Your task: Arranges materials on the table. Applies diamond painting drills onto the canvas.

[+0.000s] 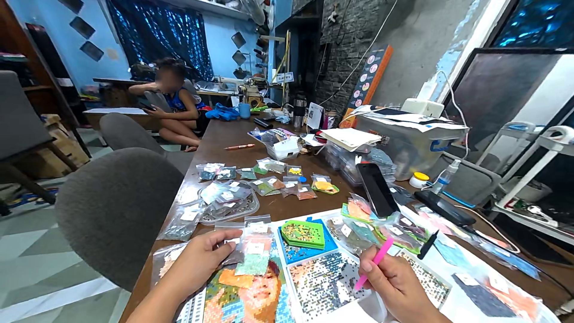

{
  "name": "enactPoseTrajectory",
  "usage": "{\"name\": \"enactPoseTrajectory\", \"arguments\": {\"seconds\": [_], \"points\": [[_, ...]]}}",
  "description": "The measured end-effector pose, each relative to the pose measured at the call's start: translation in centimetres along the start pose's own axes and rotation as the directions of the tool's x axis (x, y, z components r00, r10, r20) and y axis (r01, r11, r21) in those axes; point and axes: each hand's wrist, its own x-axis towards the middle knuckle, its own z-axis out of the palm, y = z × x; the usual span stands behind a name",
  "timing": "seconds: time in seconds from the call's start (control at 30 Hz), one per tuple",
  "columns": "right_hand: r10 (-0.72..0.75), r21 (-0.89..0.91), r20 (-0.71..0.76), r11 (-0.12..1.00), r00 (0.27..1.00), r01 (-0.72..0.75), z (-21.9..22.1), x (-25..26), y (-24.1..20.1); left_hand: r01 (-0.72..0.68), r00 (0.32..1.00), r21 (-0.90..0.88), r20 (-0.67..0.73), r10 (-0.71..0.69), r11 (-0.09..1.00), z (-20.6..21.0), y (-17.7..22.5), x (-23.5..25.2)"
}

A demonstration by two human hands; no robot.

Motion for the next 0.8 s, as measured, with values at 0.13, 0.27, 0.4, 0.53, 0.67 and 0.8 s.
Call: {"name": "enactPoseTrajectory", "arguments": {"seconds": [0.13, 0.27, 0.4, 0.53, 0.67, 0.8], "points": [[-0.008, -0.019, 0.007, 1.0, 1.0, 0.008, 0.0, 0.0, 0.1, 0.006, 1.0, 0.011, 0.003, -0.006, 1.0, 0.0, 0.1, 0.0], [-0.004, -0.018, 0.025, 1.0, 1.0, 0.005, 0.1, 0.0, 0.2, 0.01, 1.0, 0.002, 0.001, -0.01, 1.0, 0.0, 0.0, 0.0], [-0.003, -0.037, 0.019, 0.999, 1.0, 0.004, 0.3, 0.1, 0.2, 0.002, 1.0, 0.021, 0.0, -0.002, 1.0, -0.2, 0.0, 0.0], [0.027, -0.011, 0.0, 1.0, 1.0, -0.027, 0.4, 0.2, 0.1, 0.017, 1.0, 0.023, 0.002, -0.017, 1.0, -0.4, 0.1, 0.0], [0.058, 0.008, -0.038, 0.998, 0.998, -0.057, 0.6, 0.2, 0.1, 0.037, 0.999, 0.026, 0.022, -0.038, 0.999, -0.4, 0.5, 0.0], [0.125, 0.073, -0.019, 0.99, 0.992, -0.124, 1.3, 1.1, -1.9, 0.001, 0.997, 0.027, 0.077, -0.003, 1.0, -0.3, 0.8, 0.0]]}}
